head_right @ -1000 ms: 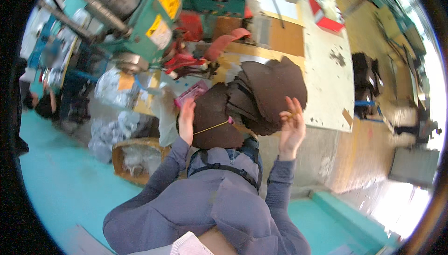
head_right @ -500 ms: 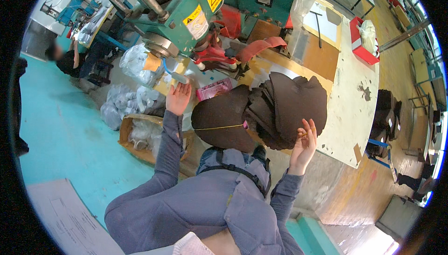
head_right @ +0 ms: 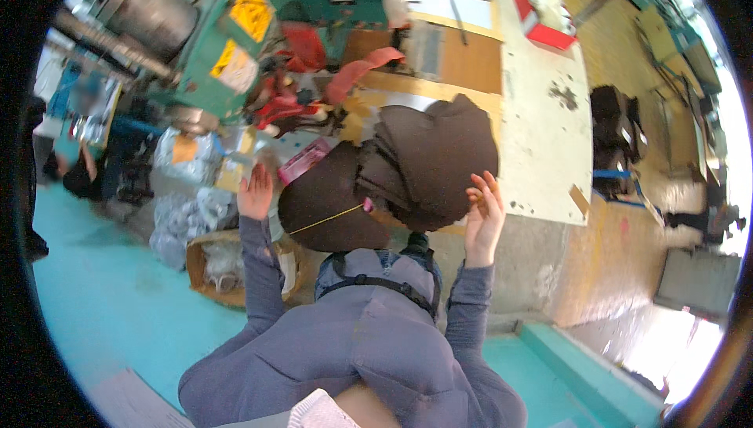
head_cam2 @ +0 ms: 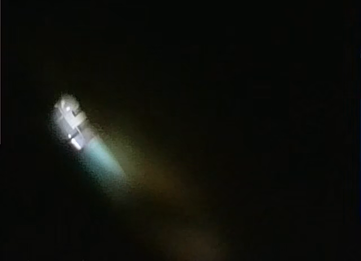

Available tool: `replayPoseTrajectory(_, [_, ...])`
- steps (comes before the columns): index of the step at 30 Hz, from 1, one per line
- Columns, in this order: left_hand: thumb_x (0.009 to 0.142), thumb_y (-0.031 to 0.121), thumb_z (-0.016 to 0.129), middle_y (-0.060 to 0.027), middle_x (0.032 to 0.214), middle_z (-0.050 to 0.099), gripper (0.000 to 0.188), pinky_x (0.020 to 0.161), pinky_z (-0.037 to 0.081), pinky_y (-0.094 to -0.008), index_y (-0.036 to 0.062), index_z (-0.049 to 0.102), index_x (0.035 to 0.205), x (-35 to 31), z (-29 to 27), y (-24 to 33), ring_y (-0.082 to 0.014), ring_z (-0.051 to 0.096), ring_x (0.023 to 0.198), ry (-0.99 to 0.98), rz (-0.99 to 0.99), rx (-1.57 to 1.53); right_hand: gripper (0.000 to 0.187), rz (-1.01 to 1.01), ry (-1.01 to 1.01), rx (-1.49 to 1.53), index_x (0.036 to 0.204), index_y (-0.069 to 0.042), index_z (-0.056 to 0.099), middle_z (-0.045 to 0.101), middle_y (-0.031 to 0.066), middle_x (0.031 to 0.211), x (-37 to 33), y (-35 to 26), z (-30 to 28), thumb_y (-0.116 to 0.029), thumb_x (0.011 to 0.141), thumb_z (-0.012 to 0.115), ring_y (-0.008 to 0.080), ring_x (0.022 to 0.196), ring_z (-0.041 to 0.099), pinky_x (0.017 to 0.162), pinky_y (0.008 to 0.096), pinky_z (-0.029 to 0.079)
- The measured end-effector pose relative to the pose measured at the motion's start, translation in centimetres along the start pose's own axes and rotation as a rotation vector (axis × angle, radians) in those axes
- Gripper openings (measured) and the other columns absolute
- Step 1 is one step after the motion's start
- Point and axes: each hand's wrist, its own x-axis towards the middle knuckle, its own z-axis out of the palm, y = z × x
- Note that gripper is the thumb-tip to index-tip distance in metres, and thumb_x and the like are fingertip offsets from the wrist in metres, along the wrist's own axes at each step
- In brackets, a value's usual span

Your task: The person stacks brown leather pieces on a workbench, then walks to a nearby table to pick up a white sheet and a plastic bag. They return to the workbench, pick up the leather stack, and secure it with a yellow rubber band.

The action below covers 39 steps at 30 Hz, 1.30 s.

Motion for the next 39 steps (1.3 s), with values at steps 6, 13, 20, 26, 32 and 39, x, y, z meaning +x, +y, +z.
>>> replayPoseTrajectory(6, [0.091,0.019,0.056,-0.0034,0.107,0.061,0.025,0.086,0.046,-0.0305,0.0064,0.058,0.113,-7.7,4.5,-13.0,-0.0160,0.056,0.099,-0.164,-0.078,0.580,0.041,-0.165,0.096,-0.195,0.129,0.002,0.046,0.057,0.0136,0.119,4.0,-1.7,-2.1,-0.023,0.096,0.050,0.0156,0.101,0.054,0.091,0.0289,0.041])
replayPoseTrajectory(13, [0.091,0.032,0.058,-0.0141,0.142,0.036,0.066,0.110,0.025,-0.0353,0.0026,0.028,0.142,-9.2,7.3,-24.0,-0.0245,0.034,0.133,-0.201,-0.311,0.879,0.064,0.447,-0.103,-0.674,0.130,0.004,0.047,0.053,0.0120,0.127,14.7,-2.1,-5.3,-0.046,0.091,0.054,0.0204,0.114,0.049,0.101,0.0330,0.033])
replayPoseTrajectory(20, [0.090,0.035,0.058,-0.0058,0.135,0.045,0.051,0.106,0.026,-0.0426,0.0060,0.044,0.129,-9.3,11.6,-26.7,-0.0216,0.038,0.126,-0.126,-0.457,0.806,0.059,0.174,-0.098,-0.746,0.125,0.006,0.048,0.058,0.0170,0.117,11.7,-1.0,-2.3,-0.026,0.082,0.071,0.0240,0.103,0.058,0.088,0.0330,0.046])
replayPoseTrajectory(26, [0.087,0.033,0.063,-0.0098,0.133,0.046,0.061,0.100,0.036,-0.0413,0.0039,0.036,0.134,-6.7,9.1,-27.1,-0.0252,0.047,0.118,-0.112,-0.408,0.887,0.060,-0.204,0.032,-0.588,0.124,0.004,0.045,0.056,0.0150,0.115,3.7,-0.9,0.4,-0.007,0.073,0.075,0.0229,0.102,0.056,0.089,0.0326,0.044])
replayPoseTrajectory(32, [0.085,0.027,0.066,-0.0117,0.148,0.023,0.104,0.111,0.020,-0.0416,0.0069,-0.015,0.146,-11.4,10.9,-25.8,-0.0249,0.028,0.134,-0.222,-0.333,0.858,0.058,-0.123,0.003,-0.607,0.121,0.004,0.048,0.059,0.0133,0.110,2.4,-2.5,2.2,-0.004,0.070,0.075,0.0214,0.098,0.058,0.089,0.0321,0.045])
replayPoseTrajectory(39, [0.083,0.012,0.064,-0.0061,0.139,0.040,0.075,0.108,0.029,-0.0421,0.0140,0.021,0.145,-10.5,8.8,-23.8,-0.0252,0.037,0.128,-0.433,-0.243,0.602,0.073,-0.183,-0.127,-0.399,0.121,0.003,0.049,0.059,0.0125,0.110,-0.3,-2.4,2.6,0.002,0.056,0.082,0.0226,0.097,0.059,0.088,0.0348,0.047])
